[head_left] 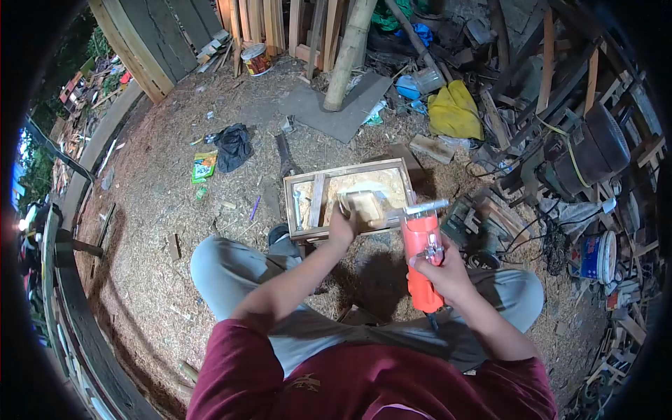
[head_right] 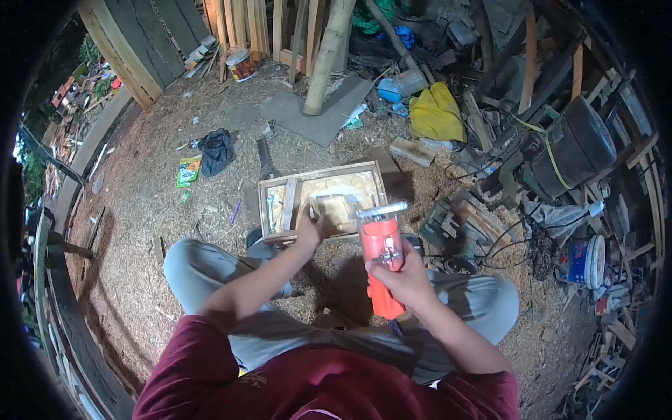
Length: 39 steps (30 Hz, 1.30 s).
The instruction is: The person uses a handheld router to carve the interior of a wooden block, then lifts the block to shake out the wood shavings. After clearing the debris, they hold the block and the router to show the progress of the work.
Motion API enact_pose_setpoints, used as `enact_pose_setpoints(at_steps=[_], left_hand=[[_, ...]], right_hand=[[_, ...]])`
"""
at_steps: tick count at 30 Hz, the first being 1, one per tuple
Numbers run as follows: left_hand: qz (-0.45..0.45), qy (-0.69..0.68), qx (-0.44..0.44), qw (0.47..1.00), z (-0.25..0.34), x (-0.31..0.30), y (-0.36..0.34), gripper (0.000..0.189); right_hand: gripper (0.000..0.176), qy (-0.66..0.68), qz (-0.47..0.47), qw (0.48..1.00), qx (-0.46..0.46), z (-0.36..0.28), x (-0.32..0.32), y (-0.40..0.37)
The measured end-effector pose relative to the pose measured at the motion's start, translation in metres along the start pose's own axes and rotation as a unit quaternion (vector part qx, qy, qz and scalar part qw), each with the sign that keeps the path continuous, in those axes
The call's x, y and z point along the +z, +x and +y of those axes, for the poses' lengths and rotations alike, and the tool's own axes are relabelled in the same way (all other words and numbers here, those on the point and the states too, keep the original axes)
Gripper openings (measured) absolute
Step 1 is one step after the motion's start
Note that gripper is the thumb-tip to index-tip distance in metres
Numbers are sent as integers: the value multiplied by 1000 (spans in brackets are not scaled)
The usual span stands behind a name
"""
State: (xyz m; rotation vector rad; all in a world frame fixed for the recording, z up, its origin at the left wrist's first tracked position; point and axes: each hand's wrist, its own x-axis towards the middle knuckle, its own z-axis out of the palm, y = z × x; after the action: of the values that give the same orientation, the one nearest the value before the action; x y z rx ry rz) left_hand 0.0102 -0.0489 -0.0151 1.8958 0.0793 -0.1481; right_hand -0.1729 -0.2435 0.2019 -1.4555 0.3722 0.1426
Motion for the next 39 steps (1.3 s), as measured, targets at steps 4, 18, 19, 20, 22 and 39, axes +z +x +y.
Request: enact_pose_setpoints(at_steps=[4, 18, 19, 20, 22, 39], left_hand=[[42, 93, 7, 995, 16, 10, -33, 65], [-14, 279, 65, 958, 36, -3, -40, 75], [-24, 295, 74, 952, 32, -9, -39, 70], [-34, 311, 81, 946, 34, -19, -39, 66], [-62, 323, 107, 938, 32, -42, -46, 49], [-134, 365, 189, 901, 150, -159, -51, 55]], right_hand=[[47, 28, 30, 999, 30, 19, -9, -12], [44, 83, 41, 992, -82, 42, -2, 8], [43, 93, 40, 991, -83, 36, 4, 9], [42, 103, 38, 991, -82, 23, 12, 5], [45, 100, 51, 990, -90, 21, 18, 12], [45, 107, 11, 985, -131, -19, 59, -7]])
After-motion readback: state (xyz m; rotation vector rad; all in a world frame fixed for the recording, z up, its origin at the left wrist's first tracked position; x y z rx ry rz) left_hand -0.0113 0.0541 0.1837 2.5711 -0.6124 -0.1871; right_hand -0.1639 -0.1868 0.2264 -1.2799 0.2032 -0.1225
